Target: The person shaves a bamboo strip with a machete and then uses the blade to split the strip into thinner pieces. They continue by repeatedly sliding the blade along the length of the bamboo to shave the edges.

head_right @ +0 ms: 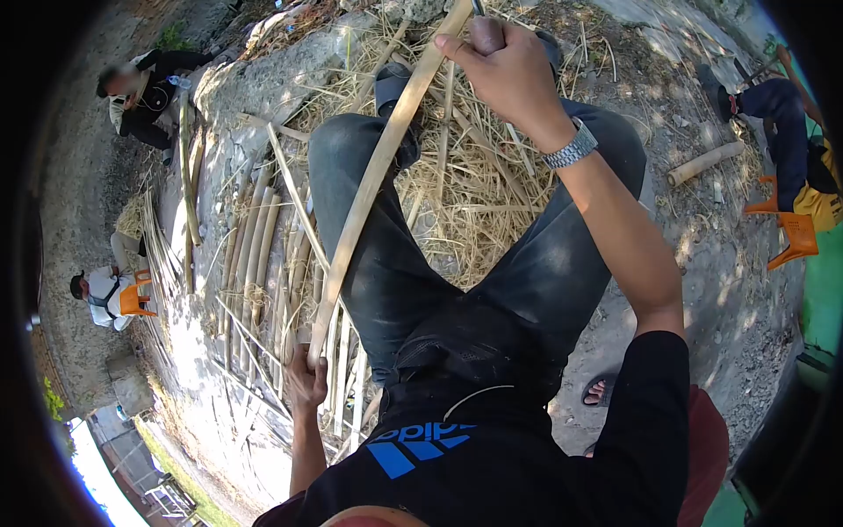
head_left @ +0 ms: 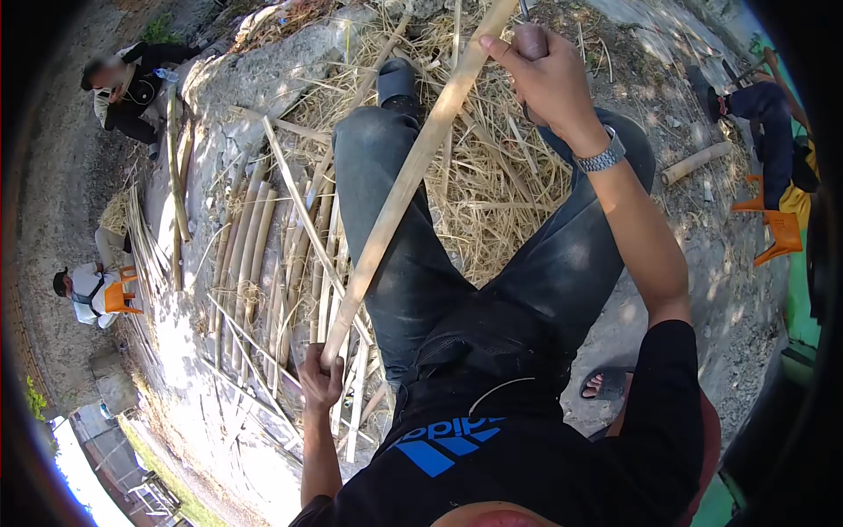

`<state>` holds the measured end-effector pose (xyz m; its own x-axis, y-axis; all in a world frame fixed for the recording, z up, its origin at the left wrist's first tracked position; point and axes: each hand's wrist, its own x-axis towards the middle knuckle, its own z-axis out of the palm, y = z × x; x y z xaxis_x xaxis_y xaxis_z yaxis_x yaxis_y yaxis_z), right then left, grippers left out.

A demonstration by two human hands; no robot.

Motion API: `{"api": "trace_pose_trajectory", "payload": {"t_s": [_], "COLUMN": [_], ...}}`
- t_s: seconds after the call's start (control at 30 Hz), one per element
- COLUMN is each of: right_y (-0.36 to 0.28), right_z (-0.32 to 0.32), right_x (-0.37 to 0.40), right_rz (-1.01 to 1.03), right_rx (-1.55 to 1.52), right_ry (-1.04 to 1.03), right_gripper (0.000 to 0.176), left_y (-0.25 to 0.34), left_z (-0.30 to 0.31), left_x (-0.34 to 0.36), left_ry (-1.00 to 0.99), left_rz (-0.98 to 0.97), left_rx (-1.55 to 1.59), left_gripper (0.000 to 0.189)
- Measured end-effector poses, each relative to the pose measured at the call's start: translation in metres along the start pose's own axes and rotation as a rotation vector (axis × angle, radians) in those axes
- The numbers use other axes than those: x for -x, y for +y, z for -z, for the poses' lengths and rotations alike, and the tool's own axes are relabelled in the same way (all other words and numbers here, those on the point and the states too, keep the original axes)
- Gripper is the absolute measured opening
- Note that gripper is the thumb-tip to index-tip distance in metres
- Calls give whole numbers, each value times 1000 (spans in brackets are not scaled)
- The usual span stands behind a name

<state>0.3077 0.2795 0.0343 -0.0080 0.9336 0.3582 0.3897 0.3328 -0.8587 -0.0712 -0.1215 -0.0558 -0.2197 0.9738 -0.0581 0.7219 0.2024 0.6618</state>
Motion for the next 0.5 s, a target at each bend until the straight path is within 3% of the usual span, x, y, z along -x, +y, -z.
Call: {"api": "trace_pose_trajectory", "payload": {"t_s": [0.03, 0.13, 0.2, 0.23, 0.37, 0.5], "right_y": [2, -8, -18, -22, -22, -17], "right_z": [3, 9, 10, 11, 19, 10], "right_x": [1, 20, 38, 45, 57, 61], "right_rz": [123, 94, 156, 224, 130, 170], "right_rx": [152, 60, 48, 39, 48, 130], "right_ry": [20, -71, -79, -81, -296, -315], "right_gripper": [51, 51, 51, 51, 48, 56], "left_y": [-3, 7, 2, 4, 9, 12], "left_z": [0, -4, -3, -2, 2, 0], "left_x": [-1, -9, -6, -6, -7, -5], "left_ry": [-113, -233, -440, -438, -483, -526], "left_rz": [84, 64, 229, 231, 261, 319], "left_rx": [58, 276, 468, 470, 573, 659], "left_gripper": [42, 53, 59, 59, 56, 57]}}
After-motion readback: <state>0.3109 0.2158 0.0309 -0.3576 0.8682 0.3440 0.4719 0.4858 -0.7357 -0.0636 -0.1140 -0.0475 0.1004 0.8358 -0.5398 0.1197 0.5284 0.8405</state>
